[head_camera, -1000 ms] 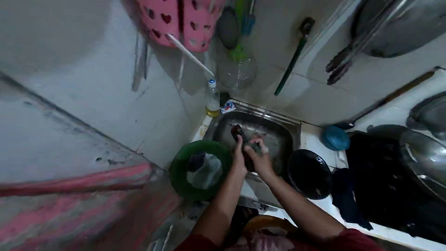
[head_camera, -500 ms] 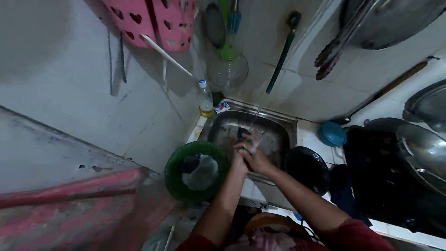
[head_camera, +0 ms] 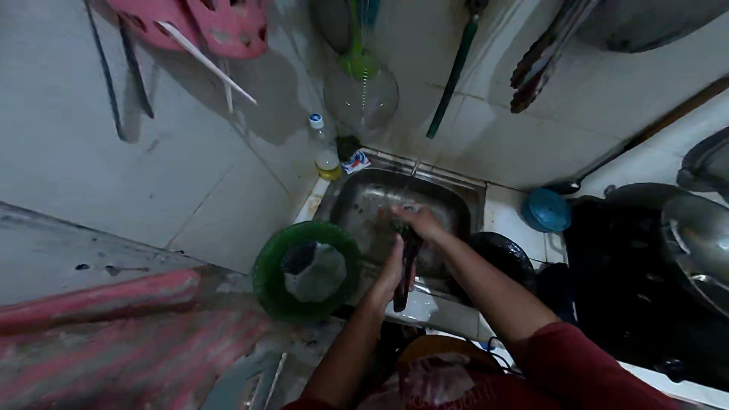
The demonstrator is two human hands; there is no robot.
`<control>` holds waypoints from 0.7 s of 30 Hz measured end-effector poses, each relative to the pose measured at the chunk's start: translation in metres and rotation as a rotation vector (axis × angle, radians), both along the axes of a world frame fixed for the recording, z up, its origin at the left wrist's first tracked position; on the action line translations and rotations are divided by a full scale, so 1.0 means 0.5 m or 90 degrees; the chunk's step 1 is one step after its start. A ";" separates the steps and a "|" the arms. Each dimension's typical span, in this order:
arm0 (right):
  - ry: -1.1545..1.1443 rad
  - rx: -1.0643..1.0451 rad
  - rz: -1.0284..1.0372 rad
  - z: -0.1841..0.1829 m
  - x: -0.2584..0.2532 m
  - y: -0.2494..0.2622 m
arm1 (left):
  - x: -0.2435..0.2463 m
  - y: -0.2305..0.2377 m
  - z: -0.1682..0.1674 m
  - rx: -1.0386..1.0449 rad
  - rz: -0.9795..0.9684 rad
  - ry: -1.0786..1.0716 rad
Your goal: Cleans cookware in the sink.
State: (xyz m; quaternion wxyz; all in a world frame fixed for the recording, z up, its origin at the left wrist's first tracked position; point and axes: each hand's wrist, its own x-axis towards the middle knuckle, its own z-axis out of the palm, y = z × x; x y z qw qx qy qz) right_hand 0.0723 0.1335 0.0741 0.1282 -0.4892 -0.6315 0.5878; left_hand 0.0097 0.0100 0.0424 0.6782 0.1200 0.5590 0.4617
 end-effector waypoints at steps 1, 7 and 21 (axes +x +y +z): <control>-0.013 -0.063 -0.041 0.004 0.001 0.007 | 0.004 -0.013 -0.002 0.015 -0.059 0.070; 0.217 -0.158 -0.213 0.034 0.087 0.046 | 0.035 -0.058 -0.057 0.129 -0.459 0.559; 0.059 0.055 -0.120 -0.023 0.365 0.026 | 0.088 -0.076 -0.107 0.213 -0.470 0.776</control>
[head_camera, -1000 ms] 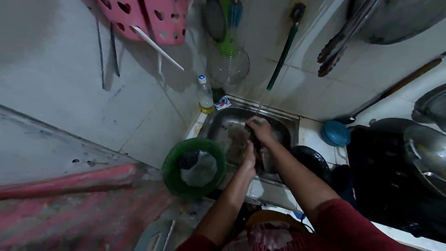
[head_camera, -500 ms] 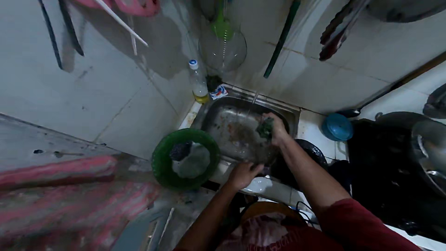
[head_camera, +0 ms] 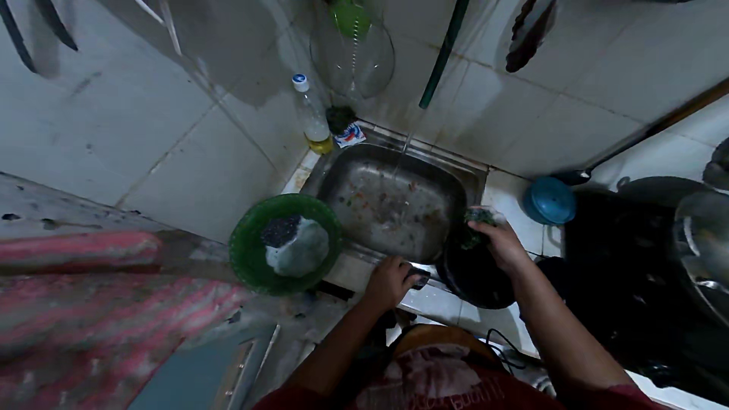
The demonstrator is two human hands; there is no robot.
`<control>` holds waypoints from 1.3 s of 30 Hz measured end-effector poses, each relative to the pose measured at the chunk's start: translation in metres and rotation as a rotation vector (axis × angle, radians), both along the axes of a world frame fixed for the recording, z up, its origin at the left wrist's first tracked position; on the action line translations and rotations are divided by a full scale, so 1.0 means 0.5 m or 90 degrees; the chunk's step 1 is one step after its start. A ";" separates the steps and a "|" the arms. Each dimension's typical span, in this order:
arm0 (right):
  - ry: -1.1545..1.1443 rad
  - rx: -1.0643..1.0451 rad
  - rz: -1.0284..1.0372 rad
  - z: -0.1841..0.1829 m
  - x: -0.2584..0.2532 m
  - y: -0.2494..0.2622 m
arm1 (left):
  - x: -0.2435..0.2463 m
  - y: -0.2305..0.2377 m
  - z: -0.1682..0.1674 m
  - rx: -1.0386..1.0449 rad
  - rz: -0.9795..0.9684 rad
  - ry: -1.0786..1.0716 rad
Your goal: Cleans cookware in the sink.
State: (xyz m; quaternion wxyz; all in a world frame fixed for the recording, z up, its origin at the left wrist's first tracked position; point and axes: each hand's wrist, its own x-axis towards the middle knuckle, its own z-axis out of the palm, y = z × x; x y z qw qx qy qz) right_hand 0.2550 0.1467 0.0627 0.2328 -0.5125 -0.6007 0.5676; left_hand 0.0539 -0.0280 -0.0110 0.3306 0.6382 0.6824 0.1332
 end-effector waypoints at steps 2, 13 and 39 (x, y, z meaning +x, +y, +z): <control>-0.156 0.153 -0.019 -0.041 0.028 -0.013 | 0.005 0.012 0.014 0.026 0.061 -0.004; -0.622 0.193 0.091 -0.093 0.060 -0.045 | 0.131 0.268 0.020 -0.258 0.158 -0.305; -0.315 0.232 0.337 -0.121 0.112 -0.116 | 0.129 0.263 0.011 -0.140 0.211 -0.407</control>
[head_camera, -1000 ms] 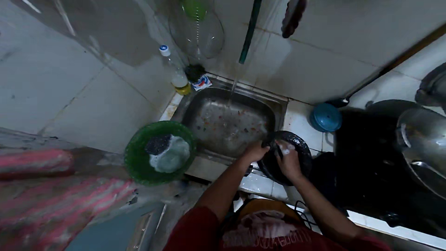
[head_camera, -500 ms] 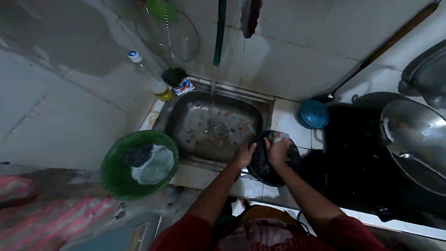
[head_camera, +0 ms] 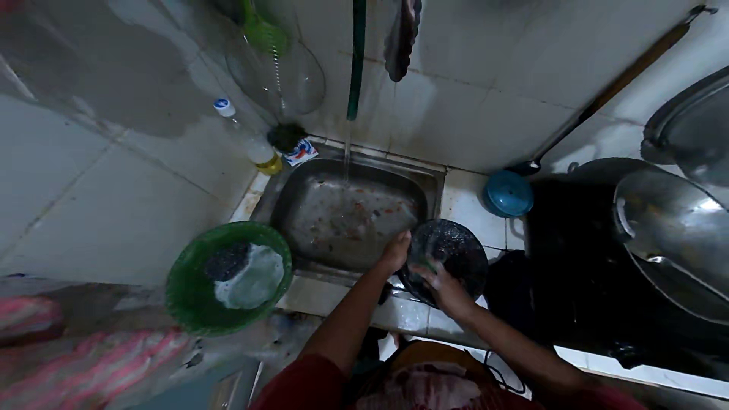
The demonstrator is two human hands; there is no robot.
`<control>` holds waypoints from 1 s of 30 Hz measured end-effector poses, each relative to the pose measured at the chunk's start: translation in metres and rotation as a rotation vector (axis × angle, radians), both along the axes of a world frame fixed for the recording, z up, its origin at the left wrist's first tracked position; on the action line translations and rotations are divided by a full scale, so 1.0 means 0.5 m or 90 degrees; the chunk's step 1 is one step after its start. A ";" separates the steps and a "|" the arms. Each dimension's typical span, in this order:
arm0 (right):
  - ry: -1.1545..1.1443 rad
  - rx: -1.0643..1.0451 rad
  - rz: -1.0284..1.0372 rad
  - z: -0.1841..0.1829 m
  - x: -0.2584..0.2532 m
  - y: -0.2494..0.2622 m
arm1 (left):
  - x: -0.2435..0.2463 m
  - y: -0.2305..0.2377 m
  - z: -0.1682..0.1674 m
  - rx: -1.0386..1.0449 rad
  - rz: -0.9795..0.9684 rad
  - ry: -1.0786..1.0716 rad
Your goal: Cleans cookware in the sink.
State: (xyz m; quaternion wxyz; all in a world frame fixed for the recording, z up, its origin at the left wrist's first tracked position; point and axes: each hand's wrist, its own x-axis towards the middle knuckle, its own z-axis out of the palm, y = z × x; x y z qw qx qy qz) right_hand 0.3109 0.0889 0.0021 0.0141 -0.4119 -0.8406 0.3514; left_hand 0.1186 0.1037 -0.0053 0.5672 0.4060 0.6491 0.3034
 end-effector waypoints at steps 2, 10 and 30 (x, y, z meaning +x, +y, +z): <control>-0.061 0.001 0.042 0.028 0.071 0.010 | -0.001 0.001 0.000 0.005 -0.024 0.014; 0.037 0.058 -0.067 -0.022 -0.010 0.022 | 0.007 0.010 -0.018 0.015 -0.010 0.023; 0.112 -0.272 -0.179 0.156 -0.126 0.106 | -0.098 -0.034 0.022 -0.068 0.151 -0.176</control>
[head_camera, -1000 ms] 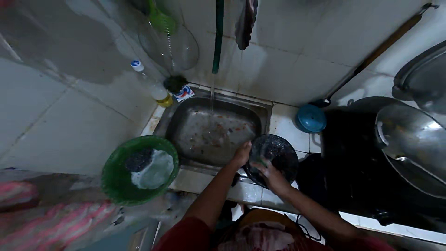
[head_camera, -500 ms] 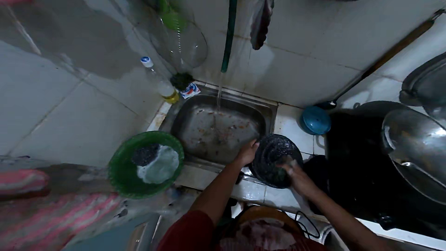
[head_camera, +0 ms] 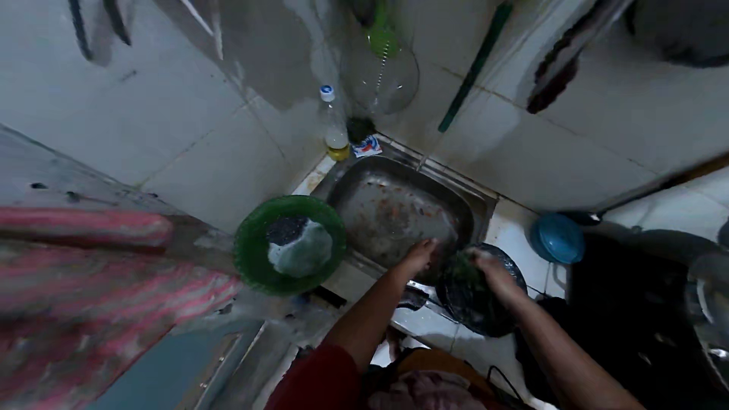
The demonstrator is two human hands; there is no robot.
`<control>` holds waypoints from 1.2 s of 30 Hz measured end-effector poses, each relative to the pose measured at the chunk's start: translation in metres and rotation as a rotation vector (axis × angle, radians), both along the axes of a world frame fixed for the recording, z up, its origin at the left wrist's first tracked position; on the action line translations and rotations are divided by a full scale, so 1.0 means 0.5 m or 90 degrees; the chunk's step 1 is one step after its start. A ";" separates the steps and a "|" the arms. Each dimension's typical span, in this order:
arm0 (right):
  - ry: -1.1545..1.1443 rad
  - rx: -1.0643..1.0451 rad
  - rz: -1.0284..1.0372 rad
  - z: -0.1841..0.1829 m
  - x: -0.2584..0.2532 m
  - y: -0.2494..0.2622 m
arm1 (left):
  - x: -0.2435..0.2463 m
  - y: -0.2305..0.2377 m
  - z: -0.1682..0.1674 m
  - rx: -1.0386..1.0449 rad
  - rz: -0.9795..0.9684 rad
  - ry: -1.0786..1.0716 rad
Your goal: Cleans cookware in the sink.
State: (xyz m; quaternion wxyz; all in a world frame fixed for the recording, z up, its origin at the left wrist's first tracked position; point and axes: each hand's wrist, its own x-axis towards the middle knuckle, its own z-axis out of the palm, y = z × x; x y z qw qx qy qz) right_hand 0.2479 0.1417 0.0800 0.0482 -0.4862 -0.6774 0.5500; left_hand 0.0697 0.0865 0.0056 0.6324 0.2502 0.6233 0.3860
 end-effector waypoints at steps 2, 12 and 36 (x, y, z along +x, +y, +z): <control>0.074 -0.064 -0.075 -0.002 -0.117 0.042 | -0.033 -0.017 -0.001 -0.011 0.081 -0.028; 0.110 -0.171 -0.077 -0.063 -0.455 0.197 | -0.138 -0.099 0.001 -0.006 0.173 -0.059; 0.165 0.151 0.439 0.016 -0.561 -0.172 | -0.129 -0.184 -0.042 0.105 0.228 -0.071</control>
